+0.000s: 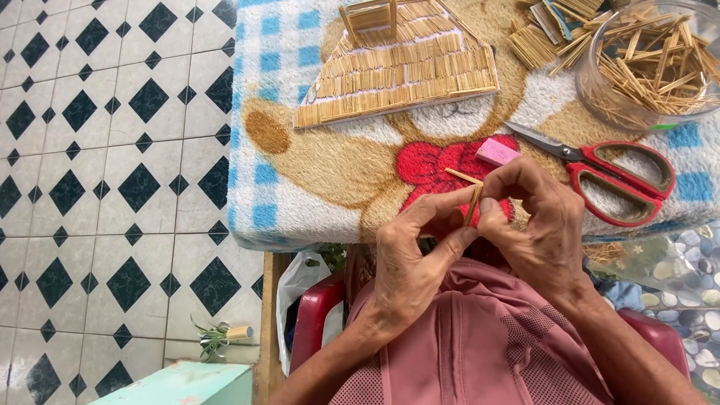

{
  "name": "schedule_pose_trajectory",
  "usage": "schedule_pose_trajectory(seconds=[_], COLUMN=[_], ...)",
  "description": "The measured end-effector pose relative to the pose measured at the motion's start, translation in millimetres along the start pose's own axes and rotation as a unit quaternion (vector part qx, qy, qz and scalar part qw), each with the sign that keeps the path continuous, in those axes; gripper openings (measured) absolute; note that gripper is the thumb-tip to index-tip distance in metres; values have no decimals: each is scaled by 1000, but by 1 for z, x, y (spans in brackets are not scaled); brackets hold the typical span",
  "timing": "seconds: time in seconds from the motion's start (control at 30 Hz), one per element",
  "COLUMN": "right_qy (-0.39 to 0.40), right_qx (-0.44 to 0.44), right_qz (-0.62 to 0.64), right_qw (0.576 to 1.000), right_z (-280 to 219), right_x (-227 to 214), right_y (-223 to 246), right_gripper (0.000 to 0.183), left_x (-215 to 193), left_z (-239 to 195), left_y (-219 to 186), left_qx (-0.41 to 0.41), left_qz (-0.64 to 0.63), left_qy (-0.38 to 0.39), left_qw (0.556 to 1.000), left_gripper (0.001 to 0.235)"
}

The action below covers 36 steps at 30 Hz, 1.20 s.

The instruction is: Assembling a miniature structure using small wooden sticks, adhesive, and scissors for trimming.

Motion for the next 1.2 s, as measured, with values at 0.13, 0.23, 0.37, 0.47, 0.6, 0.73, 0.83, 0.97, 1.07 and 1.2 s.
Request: schedule_pose_trajectory(seconds=[0.13,0.23,0.37,0.47,0.6,0.73,0.83,0.97,1.07,1.2], right_qy=[26,36,39,35,32,30,24,14,13,6], right_qx=[61,128,200,225,236,235,236,239,236,238], right_qz=[71,160,289,313,324,329,367,386,399,414], right_qw=[995,978,935,922,915,914,899,891,886,878], right_z=[1,0,-5,-6,-10,-9,-9,-10,-9,-10], right_x=[2,5,12,15,20,20,23,24,25,24], right_y=[-2,-7,-19,-22,-26,-20,-19,-16,-14,-14], right_gripper=[8,6,4,2,3,3,3,4,3,3], left_x=[0,1,1,1,-3,-3,-3,-2,-3,-2], left_z=[1,1,1,2,1,-2,-2,-3,-3,-4], left_y=[6,10,11,14,1,-3,-2,-2,-2,-7], left_qx=[-34,-63,-119,-119,41,57,80,111,126,153], left_qz=[-40,-112,-201,-198,72,106,151,180,187,202], left_qy=[13,28,45,34,-53,-76,-99,-106,-101,-99], left_qw=[999,991,971,972,995,990,980,972,969,962], left_gripper=[28,27,27,25,26,29,27,25,26,28])
Point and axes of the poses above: each hand's wrist, its own z-axis towards the middle knuckle, its own x-axis out of the palm, y = z × x, the point moved 4 cm from there along z, towards the middle knuckle, and after that the axes turned 8 degrees about -x, right-handed, at the moved point
